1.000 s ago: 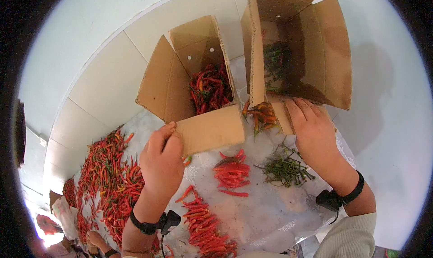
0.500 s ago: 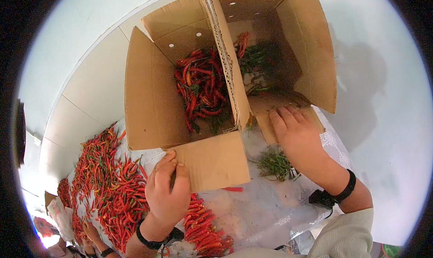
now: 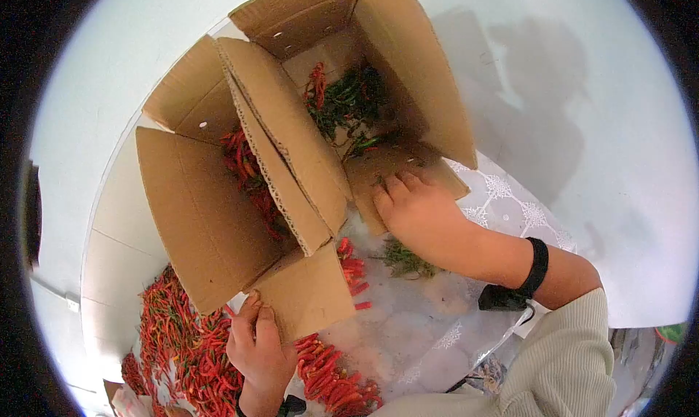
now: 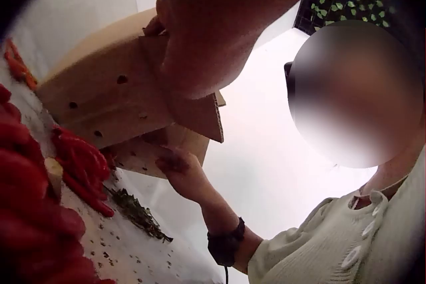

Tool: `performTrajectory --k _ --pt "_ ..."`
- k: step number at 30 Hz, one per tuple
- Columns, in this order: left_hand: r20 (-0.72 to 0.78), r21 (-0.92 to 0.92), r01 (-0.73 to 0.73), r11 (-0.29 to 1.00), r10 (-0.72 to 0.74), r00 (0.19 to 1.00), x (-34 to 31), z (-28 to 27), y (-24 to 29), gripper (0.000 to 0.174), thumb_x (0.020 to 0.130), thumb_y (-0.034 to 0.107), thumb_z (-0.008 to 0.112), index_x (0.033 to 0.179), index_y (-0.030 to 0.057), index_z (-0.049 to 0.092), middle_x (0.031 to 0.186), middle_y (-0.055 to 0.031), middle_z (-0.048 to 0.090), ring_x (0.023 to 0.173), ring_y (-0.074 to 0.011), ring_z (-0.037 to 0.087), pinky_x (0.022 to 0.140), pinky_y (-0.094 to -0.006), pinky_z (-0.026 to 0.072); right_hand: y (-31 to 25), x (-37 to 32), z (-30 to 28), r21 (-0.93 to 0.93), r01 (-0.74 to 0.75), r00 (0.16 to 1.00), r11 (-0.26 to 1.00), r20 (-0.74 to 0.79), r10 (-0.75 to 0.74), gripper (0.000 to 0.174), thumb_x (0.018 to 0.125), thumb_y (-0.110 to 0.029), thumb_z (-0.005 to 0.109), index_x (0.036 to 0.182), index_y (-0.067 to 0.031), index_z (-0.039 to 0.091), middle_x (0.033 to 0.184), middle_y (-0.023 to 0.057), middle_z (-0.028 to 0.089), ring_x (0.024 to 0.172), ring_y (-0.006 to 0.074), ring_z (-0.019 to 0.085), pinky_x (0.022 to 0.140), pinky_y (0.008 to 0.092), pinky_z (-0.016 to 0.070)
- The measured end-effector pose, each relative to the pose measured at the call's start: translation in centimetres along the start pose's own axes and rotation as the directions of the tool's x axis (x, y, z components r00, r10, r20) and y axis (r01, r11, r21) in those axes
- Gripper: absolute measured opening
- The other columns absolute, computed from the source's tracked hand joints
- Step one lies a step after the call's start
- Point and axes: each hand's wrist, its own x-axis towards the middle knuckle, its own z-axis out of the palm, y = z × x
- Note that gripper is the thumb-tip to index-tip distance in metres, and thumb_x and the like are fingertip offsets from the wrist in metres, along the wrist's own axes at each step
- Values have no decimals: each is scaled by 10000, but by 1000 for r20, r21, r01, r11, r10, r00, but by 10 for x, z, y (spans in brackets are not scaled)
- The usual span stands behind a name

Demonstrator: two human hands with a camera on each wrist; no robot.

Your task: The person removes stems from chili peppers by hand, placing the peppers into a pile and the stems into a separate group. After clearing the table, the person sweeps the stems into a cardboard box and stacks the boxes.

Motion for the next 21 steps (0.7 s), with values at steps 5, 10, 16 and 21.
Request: performTrajectory --k 5,10,16,21 --pt "16 -17 11 1000 -11 1000 -6 1 0 340 671 33 643 1005 -33 626 1096 -202 633 910 -343 679 732 -391 572 3 -4 9 -32 49 993 998 -106 -52 403 769 -134 584 1125 54 596 1067 215 659 1003 345 653 853 406 532" --pt "48 -22 27 999 -26 999 -8 -2 5 325 659 37 636 978 -24 616 1085 -191 635 908 -347 675 729 -397 570 2 -4 7 -20 41 995 999 -88 -43 384 766 -134 585 1104 50 600 1072 211 659 988 331 653 842 398 535" --pt "93 -24 33 999 -30 995 -13 -5 8 333 636 48 634 962 -17 614 1092 -181 631 927 -356 670 734 -405 567 2 -6 8 33 37 995 999 -95 -34 364 764 -129 582 1086 41 603 1061 195 655 986 316 648 832 394 535" --pt "101 -45 31 998 -27 995 -9 -11 13 230 665 20 628 893 2 616 1040 -174 632 909 -336 671 728 -385 576 3 -6 9 39 11 999 999 -37 -10 352 770 -112 577 1090 32 593 1067 184 644 1004 322 638 860 399 524"
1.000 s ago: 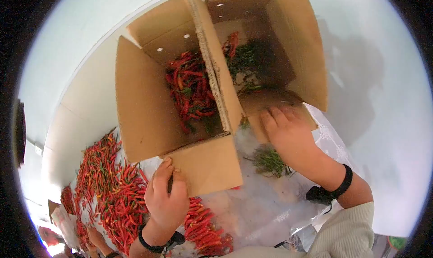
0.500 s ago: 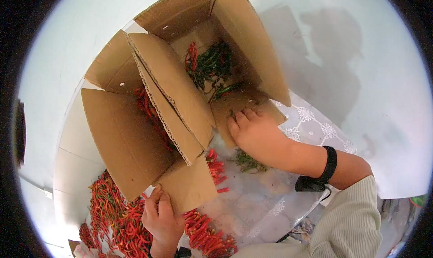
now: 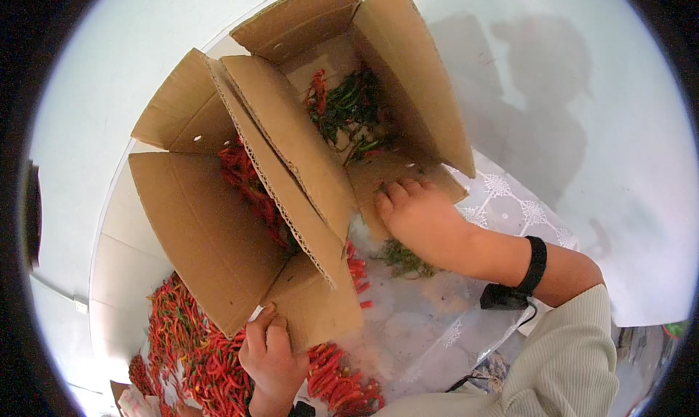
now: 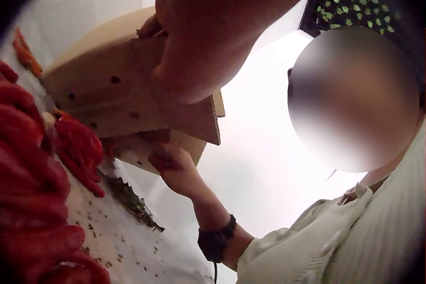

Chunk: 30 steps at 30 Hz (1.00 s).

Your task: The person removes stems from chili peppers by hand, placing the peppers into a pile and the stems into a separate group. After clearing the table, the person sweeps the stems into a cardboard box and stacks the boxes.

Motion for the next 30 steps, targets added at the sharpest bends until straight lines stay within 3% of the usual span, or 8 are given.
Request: performTrajectory --k 2,5,8,11,14,17,20,30 --pt "-28 -6 -7 1000 7 1000 -3 4 -3 352 614 68 647 956 -13 621 1069 -174 625 925 -357 665 728 -406 565 -1 1 -6 20 -22 997 1000 71 21 412 781 -82 572 1175 36 566 1126 192 625 1068 343 622 930 407 505" --pt "10 22 23 999 -24 1000 -7 4 -1 364 599 71 645 954 -5 623 1064 -174 618 919 -355 658 724 -403 561 -2 5 -12 27 -40 986 999 162 35 418 779 -78 568 1181 36 565 1145 195 619 1078 342 617 926 407 507" --pt "12 0 8 1000 -8 1000 -8 5 -2 375 584 69 644 952 2 622 1069 -174 614 918 -353 650 716 -397 556 0 2 -4 -17 23 1000 1000 -1 -23 310 753 -122 584 1029 18 598 978 159 644 931 311 640 805 381 537" --pt "33 -29 19 999 -18 999 -8 1 2 371 583 60 646 949 5 620 1074 -175 614 915 -345 647 711 -395 553 2 2 3 -57 46 994 997 -92 -51 304 755 -121 584 1027 15 597 942 145 631 919 304 633 795 380 533" --pt "-16 18 -17 1000 17 1000 -6 2 4 171 709 83 622 873 34 615 1008 -149 616 820 -290 676 662 -349 566 2 4 -3 -51 66 996 997 -63 -69 289 760 -121 584 1020 5 598 928 135 623 915 296 628 784 383 529" --pt "-12 12 -11 1000 11 1000 -6 1 4 170 720 79 615 884 32 620 1012 -157 619 824 -294 681 679 -356 573 -1 4 -9 -6 8 994 1000 108 -7 419 777 -78 566 1181 34 569 1146 195 621 1084 333 613 911 385 513" --pt "0 -19 7 1000 -7 1000 -10 4 4 342 592 67 659 927 9 622 1057 -183 623 890 -338 652 708 -394 559 -1 5 -9 -38 13 994 999 105 -9 415 774 -80 573 1175 28 570 1148 193 621 1085 334 612 918 387 509" --pt "-2 -20 17 1000 -17 1000 -8 3 5 315 603 57 650 913 20 612 1055 -181 618 869 -344 651 676 -407 555 -1 7 -7 -28 -14 988 1000 155 18 428 779 -86 575 1194 15 561 1172 187 612 1104 329 602 934 392 495"
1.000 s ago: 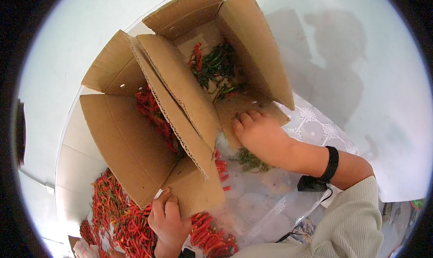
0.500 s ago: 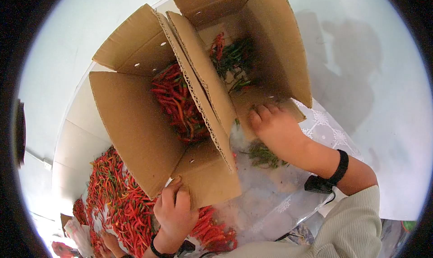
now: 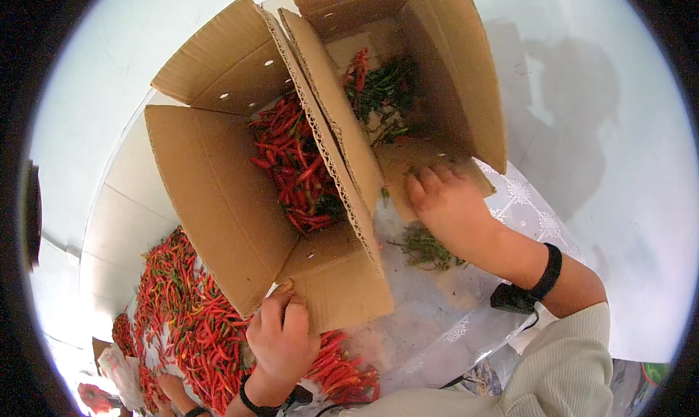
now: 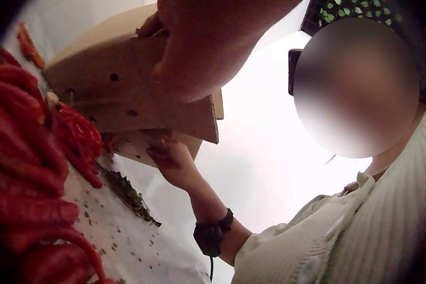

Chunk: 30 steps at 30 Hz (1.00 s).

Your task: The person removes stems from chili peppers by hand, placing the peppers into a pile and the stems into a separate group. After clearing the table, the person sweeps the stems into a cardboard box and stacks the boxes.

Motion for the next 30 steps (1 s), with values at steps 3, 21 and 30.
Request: performTrajectory --k 3,21,30 --pt "-19 0 9 1000 -9 1000 1 2 -2 331 601 50 653 927 20 612 1049 -171 612 876 -350 649 668 -413 550 0 0 -1 19 -17 999 1000 35 16 430 790 -84 566 1209 11 555 1190 195 600 1112 336 592 942 401 487" --pt "-72 95 280 955 -274 959 98 12 -70 315 706 -14 649 988 60 531 949 -153 516 759 -401 599 602 -477 493 12 25 -3 220 2 998 975 -60 11 854 720 -354 794 1401 -11 411 1366 252 456 1320 413 413 1137 534 289" --pt "-128 165 252 953 -233 964 120 30 -83 272 734 -17 623 968 71 518 953 -141 523 744 -379 607 596 -457 505 24 38 9 188 -21 998 982 67 9 795 675 -271 791 1351 -6 466 1282 226 529 1235 386 501 1094 512 346"
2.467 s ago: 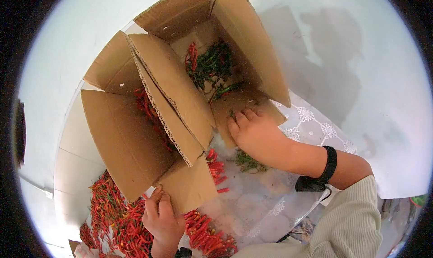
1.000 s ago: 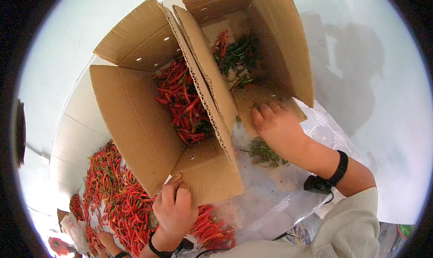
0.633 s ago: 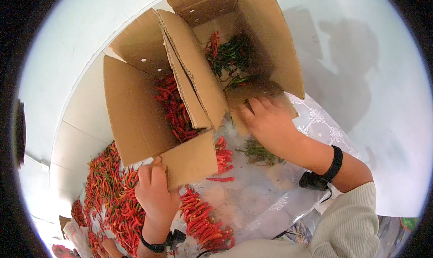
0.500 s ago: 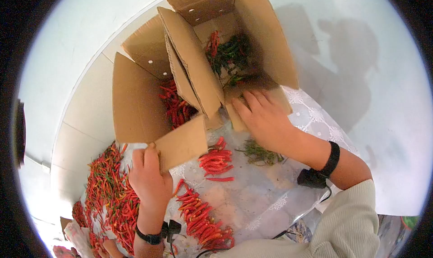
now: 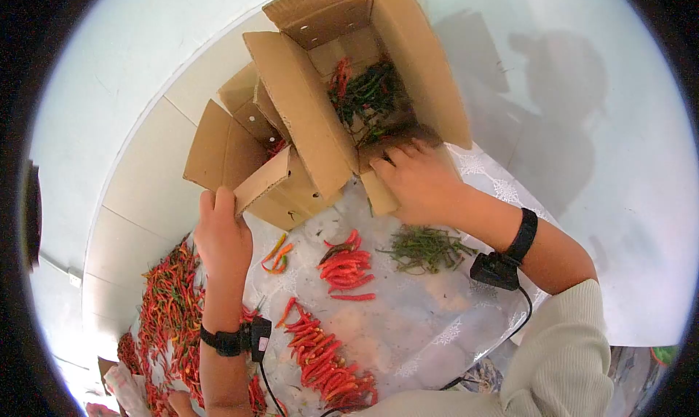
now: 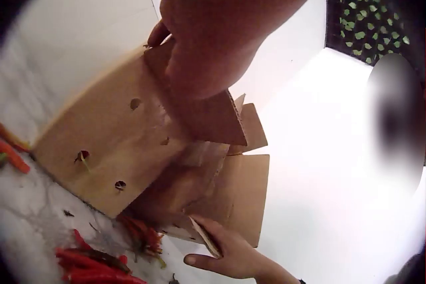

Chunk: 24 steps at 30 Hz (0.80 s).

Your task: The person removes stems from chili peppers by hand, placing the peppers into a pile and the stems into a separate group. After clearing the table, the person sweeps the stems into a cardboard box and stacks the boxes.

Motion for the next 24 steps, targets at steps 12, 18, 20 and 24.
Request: performTrajectory --k 12,18,20,24 --pt "-9 24 -25 999 25 1000 -15 16 16 320 715 -5 644 1015 54 551 1031 -146 549 828 -358 630 656 -427 540 1 12 9 -112 -12 988 994 -152 -6 624 667 -94 699 1264 -25 530 1130 167 587 1101 337 565 979 449 416" --pt "-46 6 -48 999 48 998 -23 20 15 299 723 16 649 1008 43 564 1079 -152 560 892 -356 632 715 -421 548 15 37 17 -260 -10 922 966 -375 -91 433 758 -133 635 1180 -62 575 993 113 602 991 289 590 879 419 420" --pt "-44 7 -39 999 40 998 -25 23 17 296 728 22 652 1011 44 564 1110 -159 560 925 -359 632 743 -416 550 19 46 19 -234 -32 910 972 -408 -68 449 743 -99 640 1183 -49 563 1022 119 593 1015 293 572 919 417 398" --pt "12 -14 -3 1000 3 1000 -20 24 14 299 743 53 662 1023 42 558 1158 -176 550 965 -360 630 773 -415 553 36 78 20 -259 -72 836 963 -542 -83 411 750 -80 619 1157 -62 563 980 102 577 974 294 567 892 410 394"
